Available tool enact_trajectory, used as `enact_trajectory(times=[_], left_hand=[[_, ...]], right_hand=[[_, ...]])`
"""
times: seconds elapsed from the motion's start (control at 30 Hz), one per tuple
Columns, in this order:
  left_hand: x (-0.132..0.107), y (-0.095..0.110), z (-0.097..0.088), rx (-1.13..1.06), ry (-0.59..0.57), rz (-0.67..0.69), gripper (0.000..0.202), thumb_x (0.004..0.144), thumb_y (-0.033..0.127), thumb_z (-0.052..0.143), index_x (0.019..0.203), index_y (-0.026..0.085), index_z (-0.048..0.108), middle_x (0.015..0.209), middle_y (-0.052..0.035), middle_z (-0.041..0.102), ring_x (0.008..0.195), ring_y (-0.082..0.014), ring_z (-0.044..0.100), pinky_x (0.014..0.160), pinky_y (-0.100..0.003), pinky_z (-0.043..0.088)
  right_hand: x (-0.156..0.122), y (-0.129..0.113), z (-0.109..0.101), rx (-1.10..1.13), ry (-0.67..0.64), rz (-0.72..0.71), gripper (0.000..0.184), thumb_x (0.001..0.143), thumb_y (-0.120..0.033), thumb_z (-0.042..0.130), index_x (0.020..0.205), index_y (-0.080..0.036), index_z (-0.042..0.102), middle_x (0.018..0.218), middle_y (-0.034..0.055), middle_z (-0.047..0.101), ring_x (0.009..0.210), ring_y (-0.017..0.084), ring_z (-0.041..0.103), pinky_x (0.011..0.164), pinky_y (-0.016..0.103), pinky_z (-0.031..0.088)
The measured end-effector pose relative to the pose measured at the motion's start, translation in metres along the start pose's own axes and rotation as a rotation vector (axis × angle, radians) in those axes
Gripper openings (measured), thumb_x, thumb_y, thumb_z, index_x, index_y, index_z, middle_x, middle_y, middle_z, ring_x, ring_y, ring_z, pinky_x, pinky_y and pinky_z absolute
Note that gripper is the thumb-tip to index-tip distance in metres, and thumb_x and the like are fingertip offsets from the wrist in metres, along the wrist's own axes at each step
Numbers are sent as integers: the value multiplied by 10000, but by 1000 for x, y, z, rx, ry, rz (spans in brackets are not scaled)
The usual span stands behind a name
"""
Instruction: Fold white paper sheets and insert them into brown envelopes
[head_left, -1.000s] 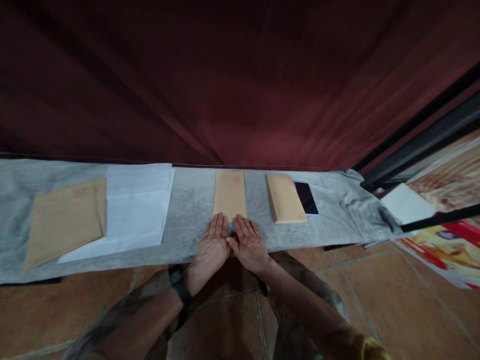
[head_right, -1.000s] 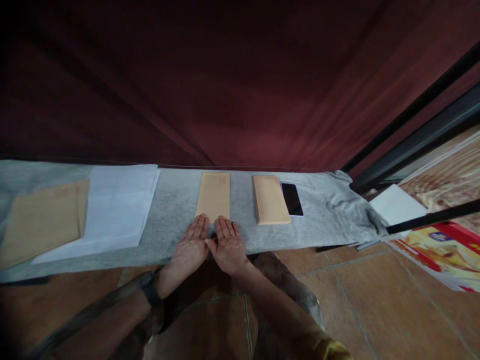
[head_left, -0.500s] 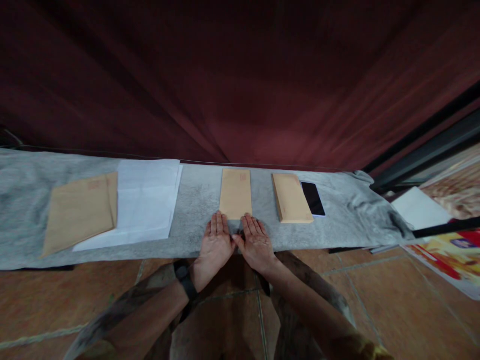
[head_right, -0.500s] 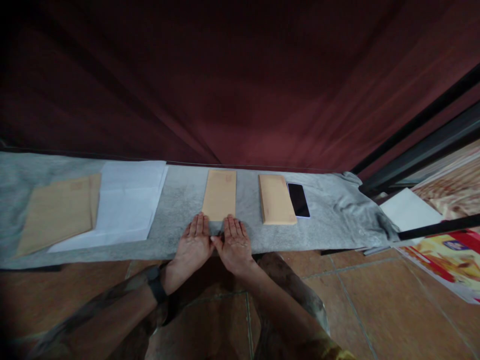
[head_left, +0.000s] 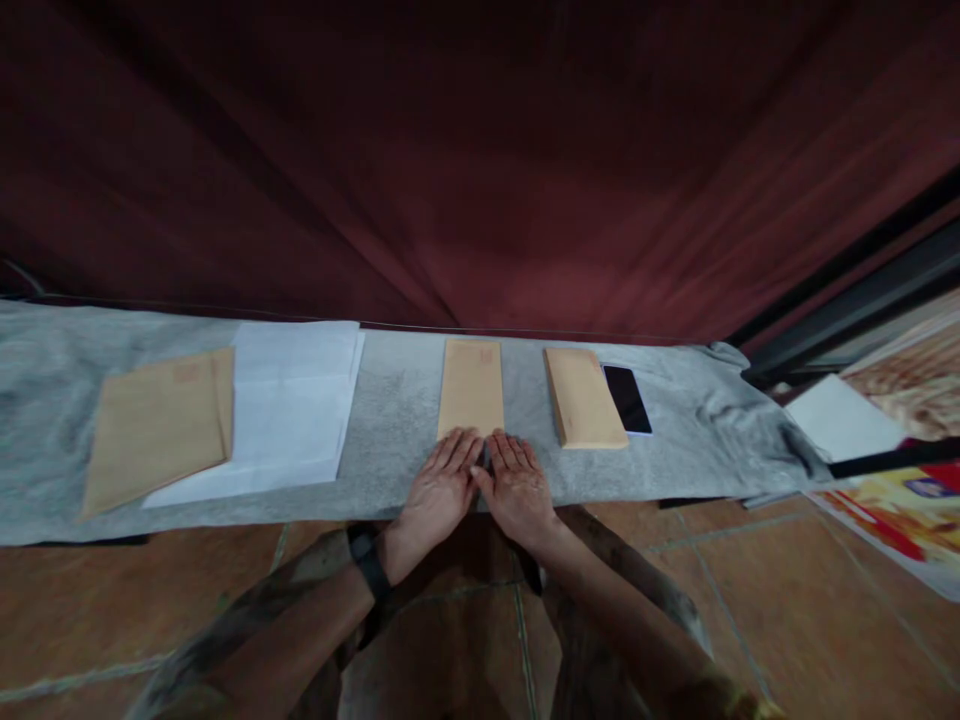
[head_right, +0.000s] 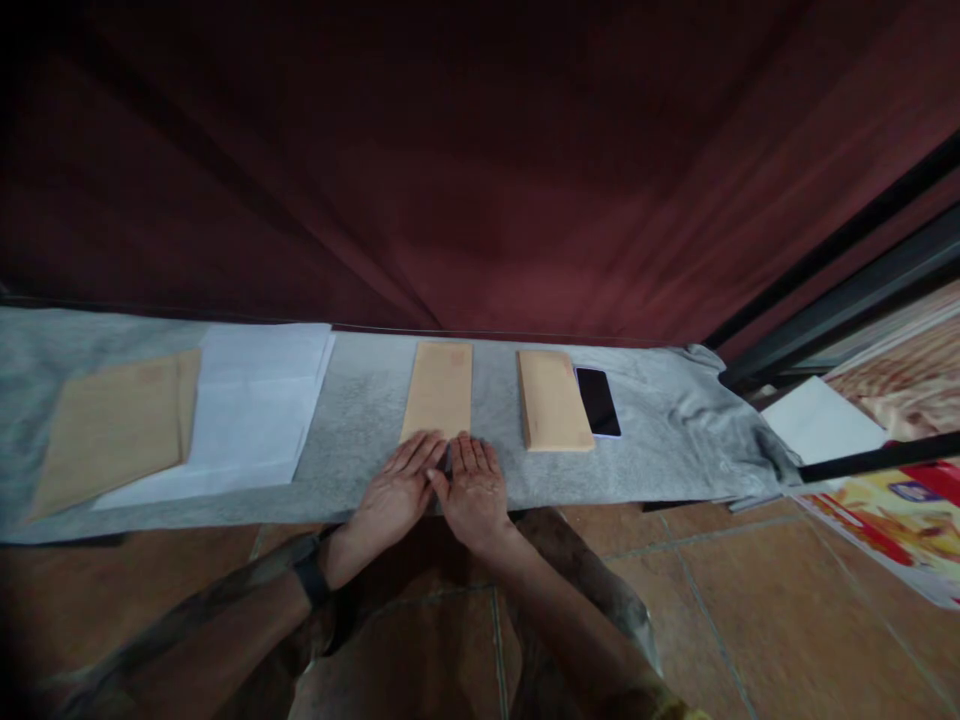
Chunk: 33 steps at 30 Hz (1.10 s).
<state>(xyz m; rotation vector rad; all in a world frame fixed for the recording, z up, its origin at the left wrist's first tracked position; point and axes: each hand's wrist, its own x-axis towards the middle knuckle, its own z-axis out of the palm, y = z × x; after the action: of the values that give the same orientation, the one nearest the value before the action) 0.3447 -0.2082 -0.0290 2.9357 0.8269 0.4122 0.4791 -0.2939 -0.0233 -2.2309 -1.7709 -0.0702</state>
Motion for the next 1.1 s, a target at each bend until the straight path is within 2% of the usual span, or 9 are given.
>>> enact_trajectory(times=[0.07, 0.23, 0.47, 0.6, 0.83, 1.1], left_hand=[[2, -1, 2, -28, -12, 44, 505, 995, 229, 401, 1476, 125, 515, 1570, -109, 489, 1495, -262, 388, 1235, -451, 339], [3, -4, 5, -47, -17, 43, 499, 986, 229, 441, 1466, 128, 526, 1557, -113, 505, 1488, -273, 399, 1231, -472, 353], [-5, -12, 12, -15, 32, 77, 525, 981, 238, 423, 1484, 111, 502, 1574, -149, 468, 1499, -281, 380, 1200, -477, 400], [-3, -11, 11, 18, 20, 86, 530, 972, 227, 427, 1476, 81, 505, 1582, -170, 448, 1487, -297, 397, 1193, -482, 407], [0, -16, 10, 5, 24, 99, 519, 983, 257, 427, 1468, 92, 510, 1569, -171, 470, 1478, -278, 416, 1188, -464, 413], [3, -17, 9, -8, 34, 103, 515, 984, 251, 426, 1466, 85, 499, 1540, -176, 509, 1452, -272, 456, 1184, -462, 417]], right_hand=[[0, 1, 1, 7, 0, -6, 565, 1077, -453, 365, 1464, -80, 539, 1480, 181, 563, 1407, 286, 504, 1218, 481, 320], [-1, 6, 4, 31, 6, -28, 539, 1076, -437, 383, 1491, -117, 507, 1533, 163, 509, 1425, 280, 483, 1203, 482, 348], [0, 15, -1, 78, -7, -105, 464, 1058, -404, 452, 1402, -124, 588, 1527, 151, 525, 1417, 260, 498, 1171, 433, 419], [-1, 17, -1, 55, -3, -121, 485, 1051, -411, 472, 1444, -138, 552, 1555, 145, 490, 1423, 261, 491, 1175, 441, 417], [-1, 16, 3, 61, 23, -119, 500, 1046, -420, 485, 1452, -134, 542, 1564, 142, 479, 1435, 257, 475, 1189, 434, 399], [9, 17, -2, 81, -9, -96, 494, 1062, -435, 437, 1434, -135, 562, 1507, 126, 555, 1406, 255, 508, 1204, 458, 369]])
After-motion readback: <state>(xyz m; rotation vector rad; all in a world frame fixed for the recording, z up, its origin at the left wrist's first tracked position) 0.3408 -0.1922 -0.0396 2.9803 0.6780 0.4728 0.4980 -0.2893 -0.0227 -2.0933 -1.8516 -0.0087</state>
